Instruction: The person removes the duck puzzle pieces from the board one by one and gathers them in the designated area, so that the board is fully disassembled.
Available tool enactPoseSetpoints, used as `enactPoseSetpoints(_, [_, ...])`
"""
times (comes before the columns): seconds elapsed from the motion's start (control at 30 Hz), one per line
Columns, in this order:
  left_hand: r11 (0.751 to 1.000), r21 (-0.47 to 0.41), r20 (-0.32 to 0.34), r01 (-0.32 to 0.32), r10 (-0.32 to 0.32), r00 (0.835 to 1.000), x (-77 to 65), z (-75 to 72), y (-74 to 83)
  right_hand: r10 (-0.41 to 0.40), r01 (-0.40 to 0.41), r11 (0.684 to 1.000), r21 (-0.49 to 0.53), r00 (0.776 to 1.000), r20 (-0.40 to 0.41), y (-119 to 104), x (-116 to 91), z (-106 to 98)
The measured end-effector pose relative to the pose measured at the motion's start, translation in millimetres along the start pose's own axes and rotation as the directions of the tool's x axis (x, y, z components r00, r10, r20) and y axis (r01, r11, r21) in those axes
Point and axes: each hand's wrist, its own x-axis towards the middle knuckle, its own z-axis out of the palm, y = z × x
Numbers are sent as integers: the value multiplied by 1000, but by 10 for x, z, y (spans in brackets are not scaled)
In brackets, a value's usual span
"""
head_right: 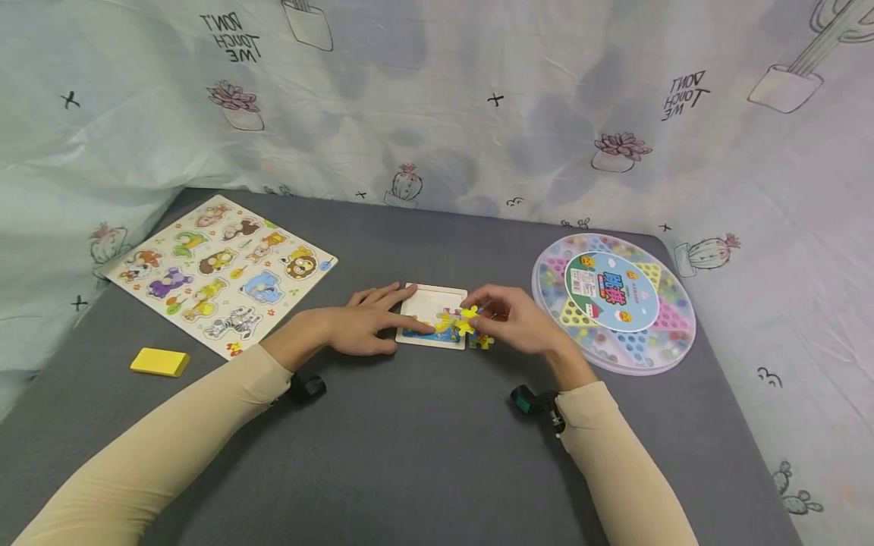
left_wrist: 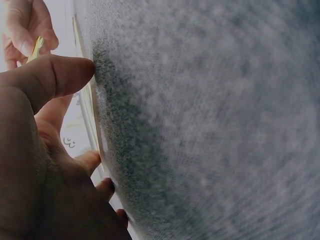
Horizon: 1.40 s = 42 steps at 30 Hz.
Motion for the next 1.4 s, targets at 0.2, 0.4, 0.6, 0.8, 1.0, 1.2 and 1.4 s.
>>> enactPoseSetpoints(0.2, [1000,18,-2,7,-7,1000,10,12,17,4,-4,1000,-12,1000,-6,8,-154,-63])
enactPoseSetpoints(0.4, [1000,20,-10,4,-4,1000,15,6,20,-2,1,999,-43,1000,-19,6,-242,-132])
enactPoseSetpoints(0.6, [1000,24,-9,16,-16,1000,-22,7,28,32,-35,996,-86,999,-34,-8,-337,-187])
enactPoseSetpoints(0.8, [1000,15,-24,5,-5,1000,-17,26,12,20,-26,995,-93,998,-67,54,-447,-212])
enactPoseSetpoints(1.0, [1000,6,-14,-8,8,1000,9,18,35,37,-41,997,-71,997,-63,172,-551,-182])
enactPoseSetpoints(1.2, [1000,6,-20,-1,1,1000,-6,22,32,67,-73,991,-110,996,-54,198,-537,-190])
enactPoseSetpoints(1.4, [1000,-4,-29,-9,9,1000,2,31,17,107,-112,982,-155,994,-38,228,-538,-189])
